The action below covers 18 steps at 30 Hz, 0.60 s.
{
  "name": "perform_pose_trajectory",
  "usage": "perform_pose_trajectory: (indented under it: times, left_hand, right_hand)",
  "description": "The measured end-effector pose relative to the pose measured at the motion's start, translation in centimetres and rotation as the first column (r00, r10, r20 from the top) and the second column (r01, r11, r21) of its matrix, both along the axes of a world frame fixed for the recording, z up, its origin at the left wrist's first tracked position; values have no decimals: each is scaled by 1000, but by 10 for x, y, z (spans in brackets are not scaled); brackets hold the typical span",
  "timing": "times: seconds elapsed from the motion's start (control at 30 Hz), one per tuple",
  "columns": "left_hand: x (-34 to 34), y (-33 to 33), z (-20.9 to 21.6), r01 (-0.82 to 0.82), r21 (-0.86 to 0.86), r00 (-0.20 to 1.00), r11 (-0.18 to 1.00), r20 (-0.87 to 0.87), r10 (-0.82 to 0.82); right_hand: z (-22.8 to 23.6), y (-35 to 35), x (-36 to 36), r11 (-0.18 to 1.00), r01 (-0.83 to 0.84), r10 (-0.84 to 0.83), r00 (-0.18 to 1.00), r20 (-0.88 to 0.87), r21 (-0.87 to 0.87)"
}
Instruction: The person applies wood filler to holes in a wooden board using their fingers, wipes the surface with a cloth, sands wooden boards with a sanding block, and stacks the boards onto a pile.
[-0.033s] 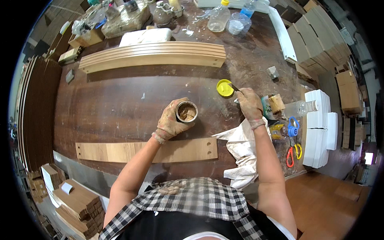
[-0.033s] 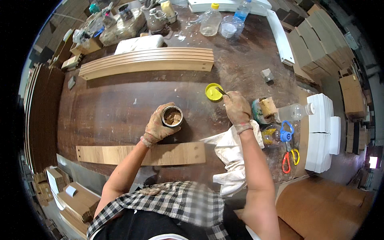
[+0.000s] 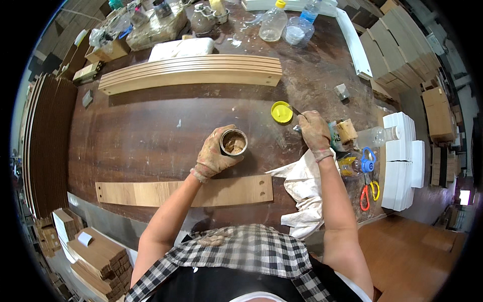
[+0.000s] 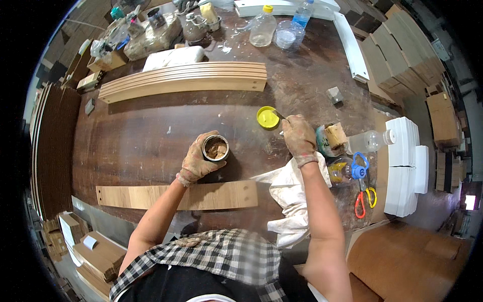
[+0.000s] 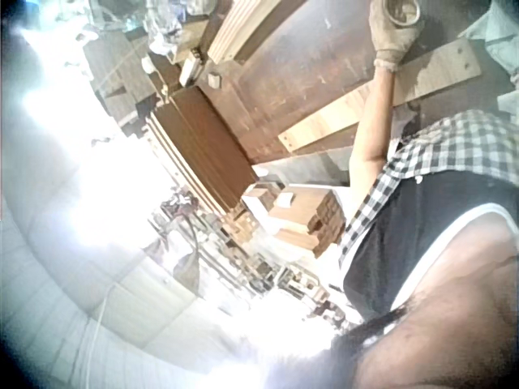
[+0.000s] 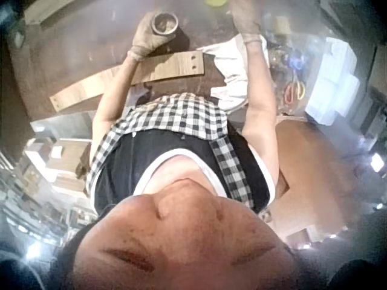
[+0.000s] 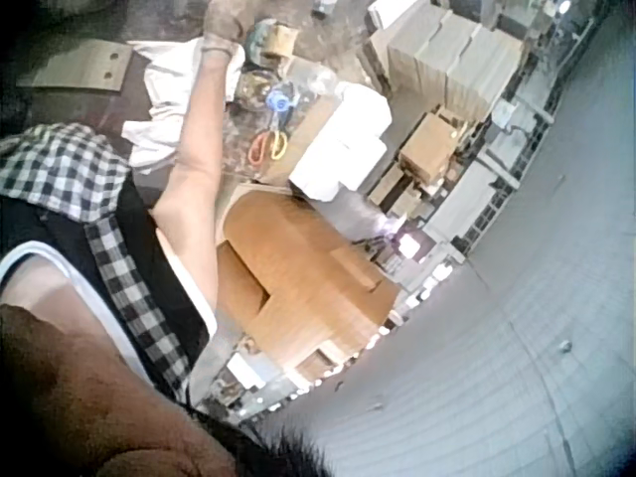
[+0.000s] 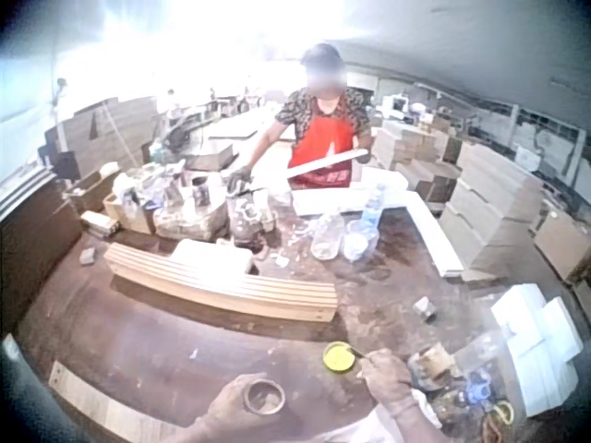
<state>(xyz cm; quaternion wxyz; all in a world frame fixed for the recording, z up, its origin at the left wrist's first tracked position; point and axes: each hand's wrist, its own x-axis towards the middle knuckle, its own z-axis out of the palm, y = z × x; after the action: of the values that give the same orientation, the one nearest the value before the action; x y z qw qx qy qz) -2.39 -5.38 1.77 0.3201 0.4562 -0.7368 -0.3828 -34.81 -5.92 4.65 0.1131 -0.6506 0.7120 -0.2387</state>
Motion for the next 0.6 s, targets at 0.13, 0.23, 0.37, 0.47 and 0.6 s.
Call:
perform_pose_trajectory:
  times: [0.13,0.23,0.37,0.47,0.6]
  left_hand:
    - [6,5,3,10,11,1000,1000,17,-11]
    - [9,6,-1,23,-20,1000,1000,9,-23]
    - [6,6,6,17,-12,999,1000,44,-16]
    - [-2,5,12,-25,61,1000,998,14,24]
    - [-4,1,7,-36,118,995,992,-85,46]
  right_hand:
    - [-3,10,-6,990,117,-100,975,-196,78]
    - [-1,28,3,987,162,-155,932,-327,-7]
    - [13,20,20,950,-93,-6,948,-318,-297]
    - [-1,-10,35,963,-82,20,972,-236,-256]
    - [-31,-60,35,992,-115,90,927,-363,-48]
